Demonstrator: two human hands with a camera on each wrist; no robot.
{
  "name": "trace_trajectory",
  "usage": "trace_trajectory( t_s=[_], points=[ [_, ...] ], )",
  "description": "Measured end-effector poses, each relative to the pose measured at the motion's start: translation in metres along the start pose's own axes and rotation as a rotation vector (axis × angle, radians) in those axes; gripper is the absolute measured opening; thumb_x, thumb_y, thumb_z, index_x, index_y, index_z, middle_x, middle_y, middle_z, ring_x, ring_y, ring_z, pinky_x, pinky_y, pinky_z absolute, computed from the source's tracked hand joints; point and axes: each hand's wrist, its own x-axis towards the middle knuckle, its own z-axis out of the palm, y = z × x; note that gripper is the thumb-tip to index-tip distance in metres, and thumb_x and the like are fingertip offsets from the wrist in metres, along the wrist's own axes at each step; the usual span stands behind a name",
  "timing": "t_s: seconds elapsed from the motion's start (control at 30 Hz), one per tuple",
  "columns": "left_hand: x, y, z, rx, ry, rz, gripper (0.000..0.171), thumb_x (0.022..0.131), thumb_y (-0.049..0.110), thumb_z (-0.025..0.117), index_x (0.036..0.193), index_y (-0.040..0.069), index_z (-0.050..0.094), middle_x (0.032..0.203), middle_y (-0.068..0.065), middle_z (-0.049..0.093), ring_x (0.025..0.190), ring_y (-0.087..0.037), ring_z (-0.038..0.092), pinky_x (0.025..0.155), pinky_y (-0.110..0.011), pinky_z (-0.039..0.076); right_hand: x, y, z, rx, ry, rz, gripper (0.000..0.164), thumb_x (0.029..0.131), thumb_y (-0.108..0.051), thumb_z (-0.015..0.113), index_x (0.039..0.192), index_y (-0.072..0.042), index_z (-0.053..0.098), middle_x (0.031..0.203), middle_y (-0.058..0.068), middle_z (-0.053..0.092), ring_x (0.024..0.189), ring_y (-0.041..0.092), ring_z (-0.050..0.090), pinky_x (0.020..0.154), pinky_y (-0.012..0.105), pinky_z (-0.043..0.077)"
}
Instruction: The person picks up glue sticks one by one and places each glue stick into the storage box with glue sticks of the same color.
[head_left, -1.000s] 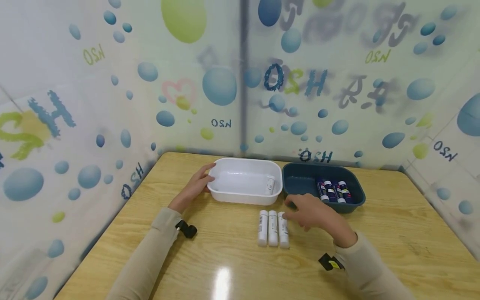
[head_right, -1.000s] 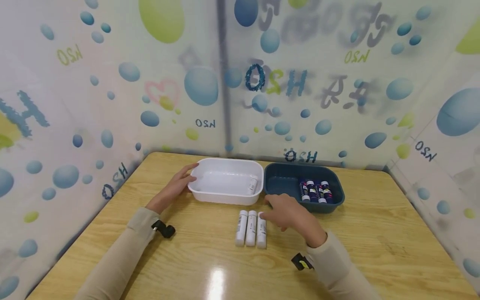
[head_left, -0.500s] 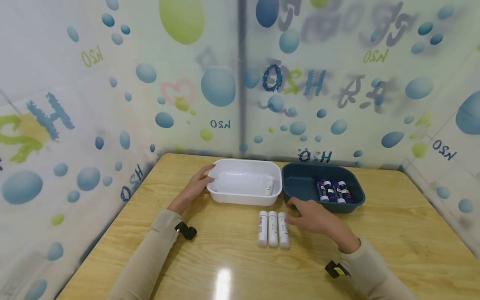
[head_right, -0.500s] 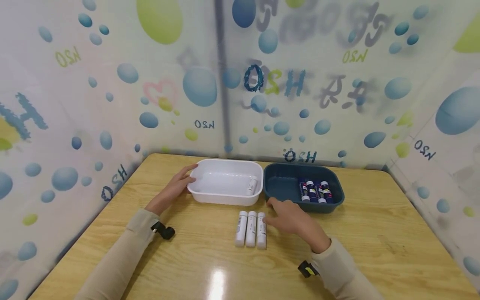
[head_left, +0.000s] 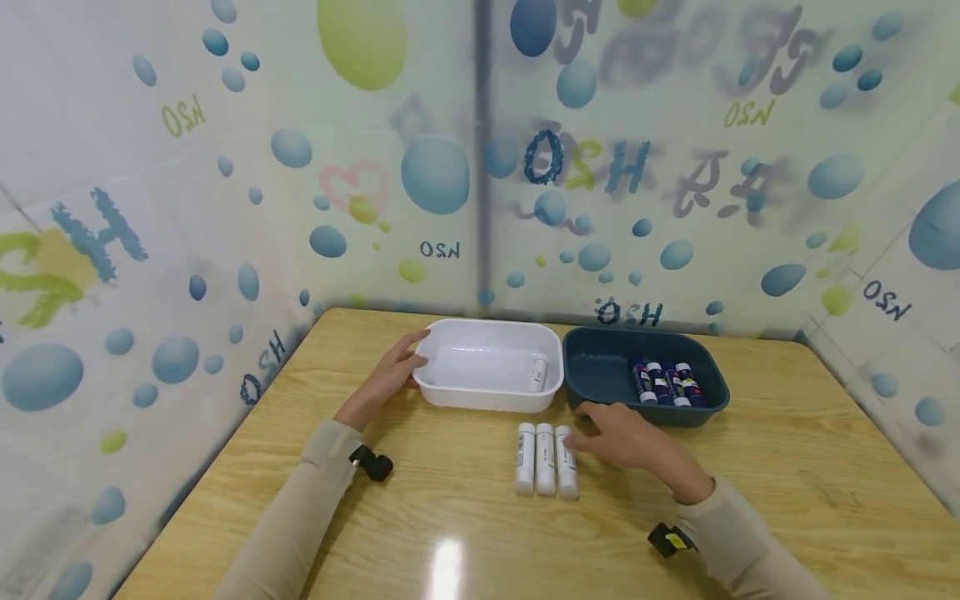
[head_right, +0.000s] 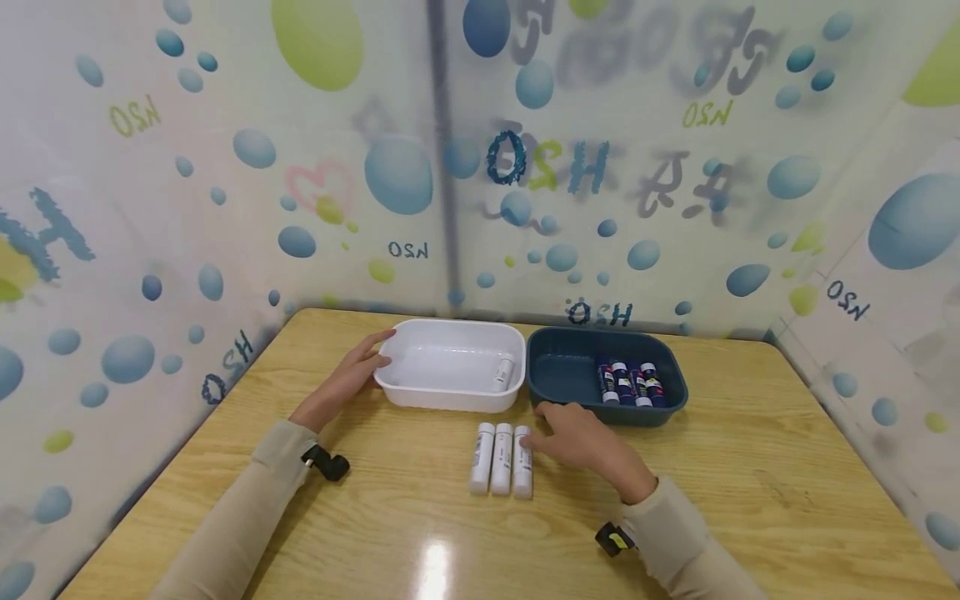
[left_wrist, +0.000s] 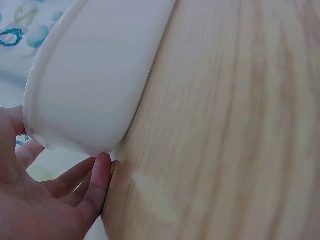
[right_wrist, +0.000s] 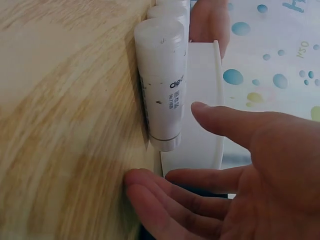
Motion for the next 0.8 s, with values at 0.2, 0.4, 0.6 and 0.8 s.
trace_trajectory(
  t_s=[0.2, 0.4, 0.6, 0.8],
  points=[
    [-0.002, 0.001, 0.000, 0.000, 0.007, -0.002, 0.059, 0.107, 0.018, 0.048, 0.163, 0.017, 0.032, 0.136, -0.032, 0.057, 0.095, -0.020, 0.062, 0.078, -0.024, 0.053, 0.004, 0.002, 0.004, 0.071, -0.043, 0.011, 0.065, 0.094, -0.046, 0.073, 0.142, -0.005, 0.058, 0.085, 0.008, 0.071, 0.073, 0.020, 0.066, 0.083, 0.042, 0.055],
    [-0.002, 0.001, 0.001, 0.006, 0.002, -0.001, 0.059, 0.107, 0.018, 0.048, 0.163, 0.016, 0.031, 0.135, -0.033, 0.057, 0.095, -0.019, 0.062, 0.080, -0.027, 0.054, 0.005, 0.003, 0.009, 0.159, -0.093, 0.003, 0.057, 0.095, -0.039, 0.074, 0.140, -0.008, 0.057, 0.065, 0.000, 0.060, 0.055, 0.014, 0.057, 0.060, 0.030, 0.047],
    [-0.002, 0.001, 0.001, 0.005, 0.004, -0.004, 0.060, 0.107, 0.018, 0.048, 0.164, 0.016, 0.030, 0.135, -0.033, 0.057, 0.088, -0.015, 0.061, 0.079, -0.026, 0.054, 0.007, 0.004, 0.011, 0.237, -0.118, -0.024, 0.055, 0.096, -0.035, 0.073, 0.141, -0.007, 0.056, 0.072, 0.002, 0.063, 0.060, 0.015, 0.059, 0.058, 0.030, 0.050],
    [-0.003, 0.002, 0.002, 0.003, 0.004, -0.002, 0.059, 0.107, 0.018, 0.048, 0.163, 0.016, 0.031, 0.135, -0.033, 0.057, 0.090, -0.016, 0.062, 0.079, -0.026, 0.054, 0.009, 0.007, 0.014, 0.304, -0.153, -0.009, 0.056, 0.097, -0.032, 0.072, 0.143, -0.007, 0.052, 0.082, 0.004, 0.065, 0.067, 0.017, 0.064, 0.060, 0.033, 0.056]
  ],
)
